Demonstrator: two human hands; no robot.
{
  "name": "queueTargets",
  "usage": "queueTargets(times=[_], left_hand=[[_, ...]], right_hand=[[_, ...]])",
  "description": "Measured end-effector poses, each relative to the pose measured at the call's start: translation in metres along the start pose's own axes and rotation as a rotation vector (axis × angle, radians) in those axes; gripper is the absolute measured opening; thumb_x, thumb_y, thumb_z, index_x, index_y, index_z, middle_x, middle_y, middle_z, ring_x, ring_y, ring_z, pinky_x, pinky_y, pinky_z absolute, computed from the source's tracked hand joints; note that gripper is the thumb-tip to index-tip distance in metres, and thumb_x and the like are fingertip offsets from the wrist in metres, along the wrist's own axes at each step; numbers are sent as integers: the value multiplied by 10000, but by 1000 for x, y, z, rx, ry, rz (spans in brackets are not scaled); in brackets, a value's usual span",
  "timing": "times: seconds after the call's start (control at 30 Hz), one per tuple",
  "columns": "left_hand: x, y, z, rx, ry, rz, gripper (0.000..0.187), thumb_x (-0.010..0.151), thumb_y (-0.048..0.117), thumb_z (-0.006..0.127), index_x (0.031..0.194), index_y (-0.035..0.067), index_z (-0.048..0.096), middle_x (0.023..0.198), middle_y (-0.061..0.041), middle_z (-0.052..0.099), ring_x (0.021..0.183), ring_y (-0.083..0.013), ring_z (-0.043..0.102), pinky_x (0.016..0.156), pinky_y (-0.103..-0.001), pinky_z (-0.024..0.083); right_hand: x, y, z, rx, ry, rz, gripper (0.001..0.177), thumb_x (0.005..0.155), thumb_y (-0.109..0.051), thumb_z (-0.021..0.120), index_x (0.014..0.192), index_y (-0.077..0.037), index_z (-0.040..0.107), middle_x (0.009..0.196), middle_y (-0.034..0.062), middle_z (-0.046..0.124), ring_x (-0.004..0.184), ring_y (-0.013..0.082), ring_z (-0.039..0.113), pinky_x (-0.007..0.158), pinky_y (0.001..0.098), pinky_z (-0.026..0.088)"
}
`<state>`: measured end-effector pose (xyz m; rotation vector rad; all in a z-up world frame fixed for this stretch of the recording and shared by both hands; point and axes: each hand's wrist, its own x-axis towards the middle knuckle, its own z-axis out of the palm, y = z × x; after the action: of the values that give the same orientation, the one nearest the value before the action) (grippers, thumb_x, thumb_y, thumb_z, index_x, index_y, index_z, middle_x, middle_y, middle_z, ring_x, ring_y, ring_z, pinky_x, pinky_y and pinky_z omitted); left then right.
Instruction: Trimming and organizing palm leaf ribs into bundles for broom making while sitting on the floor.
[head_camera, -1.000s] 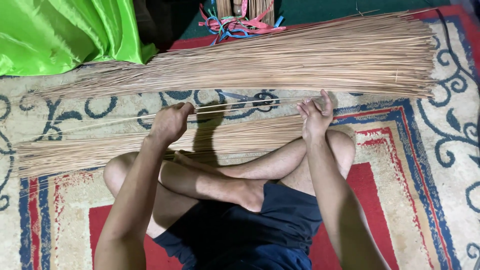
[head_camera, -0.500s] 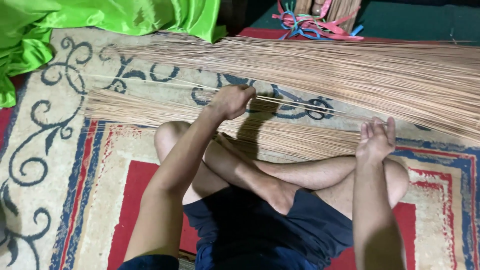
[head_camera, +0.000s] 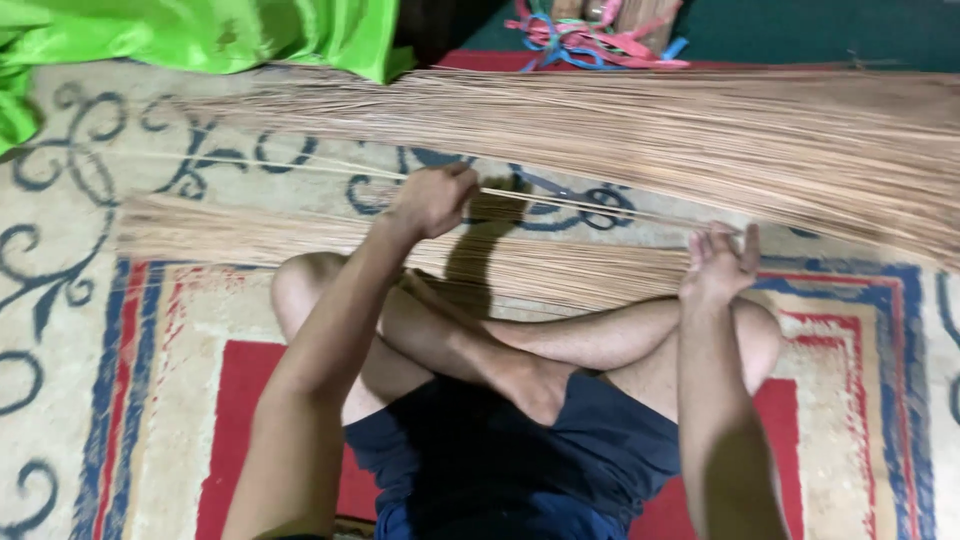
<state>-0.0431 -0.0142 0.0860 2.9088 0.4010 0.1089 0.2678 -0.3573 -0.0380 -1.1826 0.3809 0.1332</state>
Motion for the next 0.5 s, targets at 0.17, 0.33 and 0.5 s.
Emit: queueTargets(times=[0.17,0.33,0.5], left_hand=[[-6,7,-10,3,-22,19,196,1011,263,467,1042,164,633,903,-127,667,812,-426,719,721,-512,583],[-11,2,-10,-22,-25,8,207,1041,276,503,1015,135,653,851,-159,678,794,-441,710,684,-515,583],[-15,2,-14,-189,-57,-19,172,1019,194,535,992,108,682,875,-168,737,848,-452,714,706,-545,572]], right_hand=[[-33,-21,16,66,50,-41,508,908,1,762,1354,-182,601,999,150,715,747,201,748,831,403,715],[-39,-18,19,82,34,-56,448,906,-5,757,1320,-93,611,982,198,716,704,213,754,785,426,713],[-31,-12,15,75,9,-50,455,908,-13,769,1327,-91,609,1005,212,720,701,235,780,746,430,723]])
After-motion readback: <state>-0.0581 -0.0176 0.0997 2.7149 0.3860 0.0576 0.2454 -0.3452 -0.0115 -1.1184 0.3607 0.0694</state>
